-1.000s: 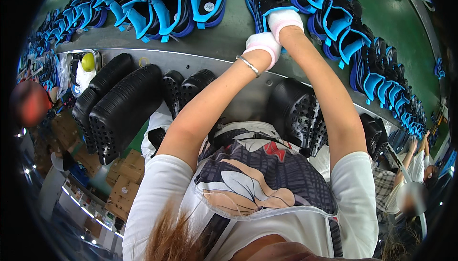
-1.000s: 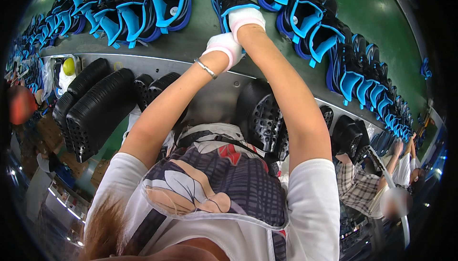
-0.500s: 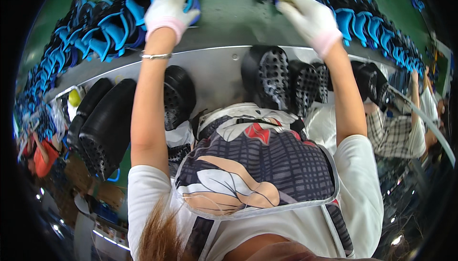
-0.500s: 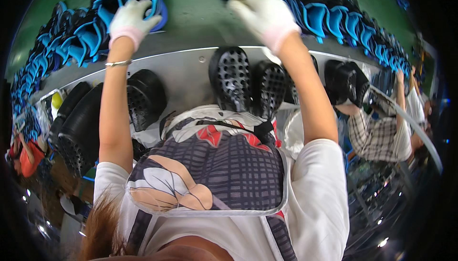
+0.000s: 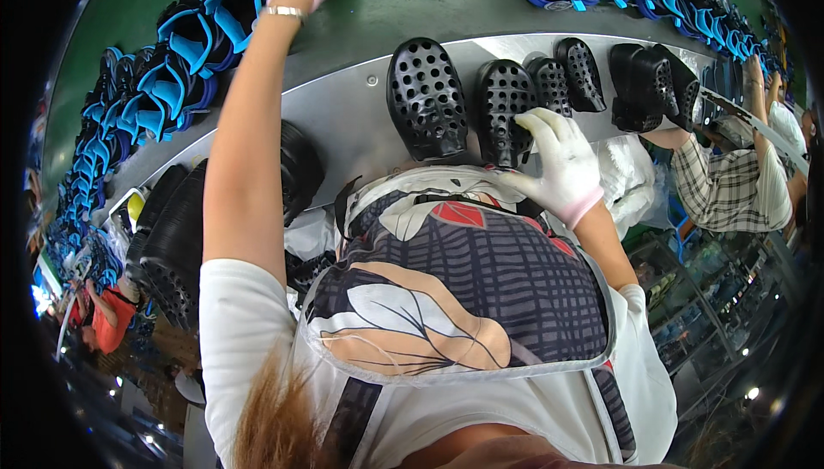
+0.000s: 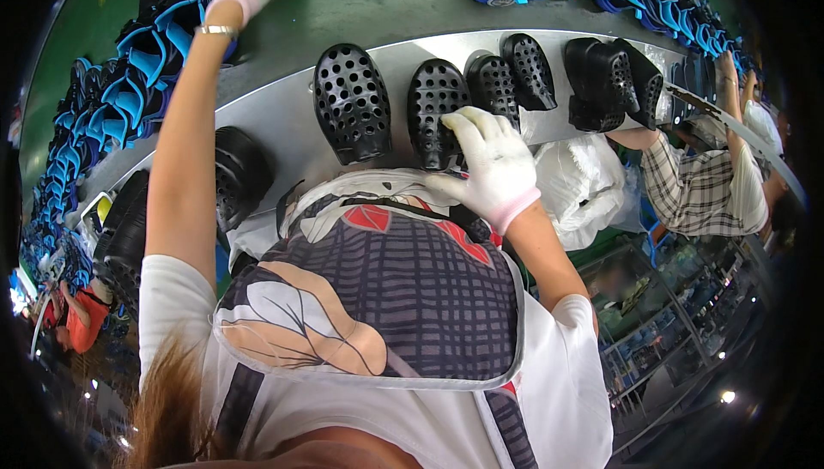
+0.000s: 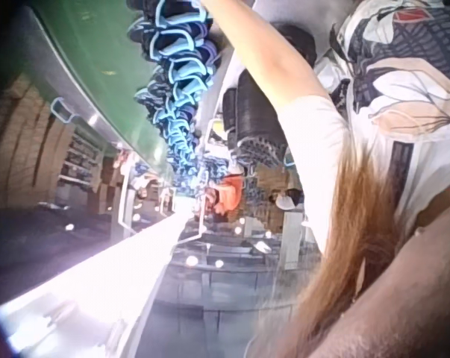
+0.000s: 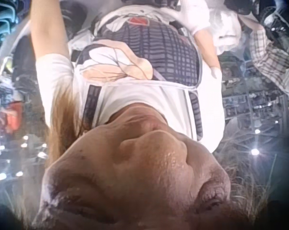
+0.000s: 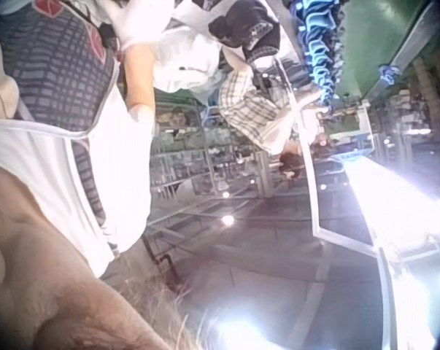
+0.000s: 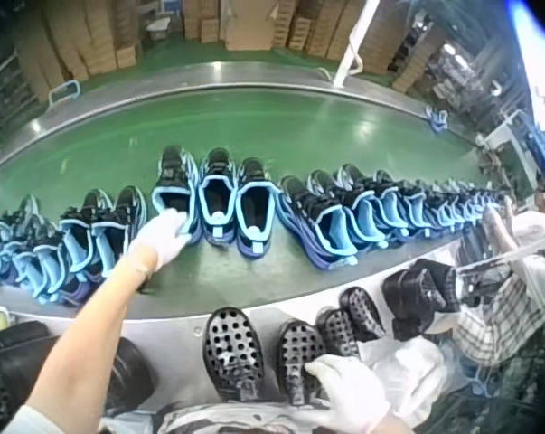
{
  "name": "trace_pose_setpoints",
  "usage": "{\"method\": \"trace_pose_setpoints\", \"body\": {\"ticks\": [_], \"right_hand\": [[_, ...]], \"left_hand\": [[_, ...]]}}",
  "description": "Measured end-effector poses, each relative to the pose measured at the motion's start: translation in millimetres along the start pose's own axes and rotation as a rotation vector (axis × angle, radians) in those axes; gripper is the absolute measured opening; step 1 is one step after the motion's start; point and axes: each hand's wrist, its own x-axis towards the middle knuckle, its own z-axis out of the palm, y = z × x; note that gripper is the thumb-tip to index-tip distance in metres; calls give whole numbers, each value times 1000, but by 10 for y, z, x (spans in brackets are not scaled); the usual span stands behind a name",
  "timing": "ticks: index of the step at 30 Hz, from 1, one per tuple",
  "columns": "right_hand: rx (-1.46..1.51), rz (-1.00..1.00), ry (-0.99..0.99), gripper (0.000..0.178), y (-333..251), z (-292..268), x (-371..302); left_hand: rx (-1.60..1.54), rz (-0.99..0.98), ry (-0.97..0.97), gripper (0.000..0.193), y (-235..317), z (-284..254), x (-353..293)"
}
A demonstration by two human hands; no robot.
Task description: The person assembles shoes by hand at a production line station, repeatedly picking up black perforated shoe components, inserting them into blue and black shoe uppers, and pressing them into place.
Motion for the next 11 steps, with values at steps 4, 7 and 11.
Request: {"method": "trace_pose_setpoints", "body": {"ticks": [4, 7, 11], "right_hand": [[8, -25, 1, 65, 139, 111, -44], [-31, -101, -19, 61, 171, 64, 8], [27, -193, -44, 56, 258, 58, 45]], "left_hand": [[-87, -54, -183, 36, 657, -173, -438], [-35, -147, -233, 35, 980, -213, -689], [-177, -218, -138, 62, 999, -292, -949]]}}
